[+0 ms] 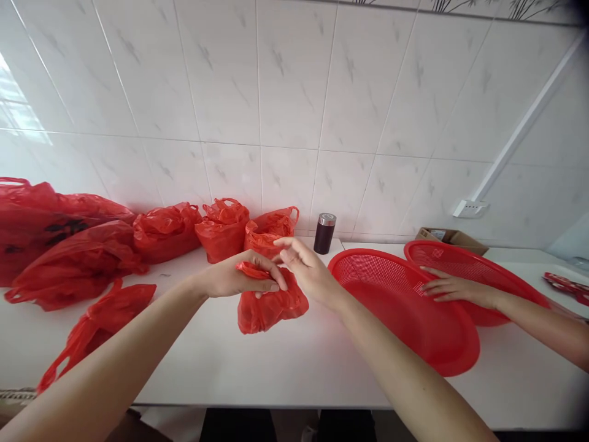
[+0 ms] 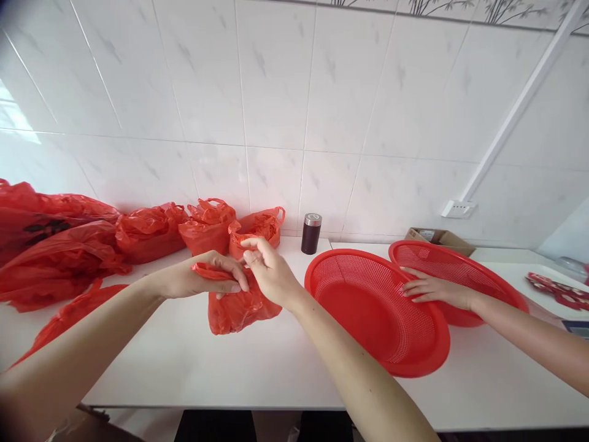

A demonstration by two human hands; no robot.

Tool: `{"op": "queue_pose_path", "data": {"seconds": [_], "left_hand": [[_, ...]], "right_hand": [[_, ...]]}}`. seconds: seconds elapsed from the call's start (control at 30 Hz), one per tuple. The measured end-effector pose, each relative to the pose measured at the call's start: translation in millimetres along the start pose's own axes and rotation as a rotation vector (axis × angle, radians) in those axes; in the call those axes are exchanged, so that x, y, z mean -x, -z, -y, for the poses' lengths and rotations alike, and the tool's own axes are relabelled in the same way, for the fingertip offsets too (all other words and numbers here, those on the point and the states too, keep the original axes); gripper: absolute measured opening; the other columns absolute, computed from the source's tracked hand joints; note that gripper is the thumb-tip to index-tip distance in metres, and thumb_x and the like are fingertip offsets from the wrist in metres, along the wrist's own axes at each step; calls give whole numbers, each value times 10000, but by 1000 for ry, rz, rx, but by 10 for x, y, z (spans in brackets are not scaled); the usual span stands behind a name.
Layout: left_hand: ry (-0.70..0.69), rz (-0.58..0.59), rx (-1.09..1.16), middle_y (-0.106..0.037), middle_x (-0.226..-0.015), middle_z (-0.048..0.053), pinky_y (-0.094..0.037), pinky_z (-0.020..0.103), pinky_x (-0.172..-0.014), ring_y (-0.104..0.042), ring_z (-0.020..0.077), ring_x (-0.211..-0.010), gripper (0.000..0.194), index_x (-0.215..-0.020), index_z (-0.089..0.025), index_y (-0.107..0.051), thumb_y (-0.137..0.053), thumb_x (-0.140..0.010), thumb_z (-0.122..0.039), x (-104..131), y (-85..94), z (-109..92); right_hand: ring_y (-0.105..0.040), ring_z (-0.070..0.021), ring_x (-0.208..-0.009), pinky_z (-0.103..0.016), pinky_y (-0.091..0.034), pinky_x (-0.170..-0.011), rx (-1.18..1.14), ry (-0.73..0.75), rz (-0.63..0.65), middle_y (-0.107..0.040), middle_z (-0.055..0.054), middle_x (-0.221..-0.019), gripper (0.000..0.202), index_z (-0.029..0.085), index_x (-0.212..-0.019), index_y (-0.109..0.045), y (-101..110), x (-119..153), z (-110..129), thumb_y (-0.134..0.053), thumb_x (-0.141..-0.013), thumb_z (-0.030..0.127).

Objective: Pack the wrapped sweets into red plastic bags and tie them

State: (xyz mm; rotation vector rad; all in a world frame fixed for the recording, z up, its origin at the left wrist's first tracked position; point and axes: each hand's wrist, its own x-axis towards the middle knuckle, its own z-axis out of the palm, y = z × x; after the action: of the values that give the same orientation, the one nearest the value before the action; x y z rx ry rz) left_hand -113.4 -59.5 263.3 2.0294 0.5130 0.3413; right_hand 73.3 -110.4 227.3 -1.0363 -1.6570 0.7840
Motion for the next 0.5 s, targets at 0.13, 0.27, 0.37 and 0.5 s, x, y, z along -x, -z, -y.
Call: {"op": "queue_pose_path", "data": {"seconds": [0.13, 0.27, 0.37, 0.5], "left_hand": [[-94, -218, -188, -569, -657, 0, -411, 248, -534, -490, 120, -562, 114, -704, -197, -622, -534, -698, -126, -84, -91, 121], [-213, -555, -420, -598, -776, 14, -424, 253, -575, -542, 144, -665, 170, -768, -199, -533, -492, -652, -81, -151, -222, 236], [-279, -566, -430, -637, -974, 54, -481, 298, -688, -606, 188, -821, 243, -896, -211, -569, -507, -695, -89, -137, -281, 228], [-316, -430, -480, -650, -1126, 73, -492, 320, -811, -623, 225, -990, 423, -1107, -251, -650, -499, -749, -84, -51, -275, 220]], "right_hand": [[-597, -177, -1017, -339, -460, -911, -197, -135, 18, -646, -41, -1061, 264, 237, -1126, -568, -141, -6, -203, -401, -959, 355], [-621, -165, -877, -304, -483, -815, -439, -210, 99, -656, -25, -961, 259, 238, -1126, -570, -186, 45, -267, -482, -883, 256], [-588, -136, -750, -275, -470, -748, -429, -220, 138, -623, 5, -835, 169, 220, -976, -588, -109, 62, -297, -486, -842, 222], [-525, -135, -712, -252, -423, -664, -20, -69, -38, -563, 15, -761, 89, 208, -767, -520, -24, 119, -270, -442, -803, 185]]}}
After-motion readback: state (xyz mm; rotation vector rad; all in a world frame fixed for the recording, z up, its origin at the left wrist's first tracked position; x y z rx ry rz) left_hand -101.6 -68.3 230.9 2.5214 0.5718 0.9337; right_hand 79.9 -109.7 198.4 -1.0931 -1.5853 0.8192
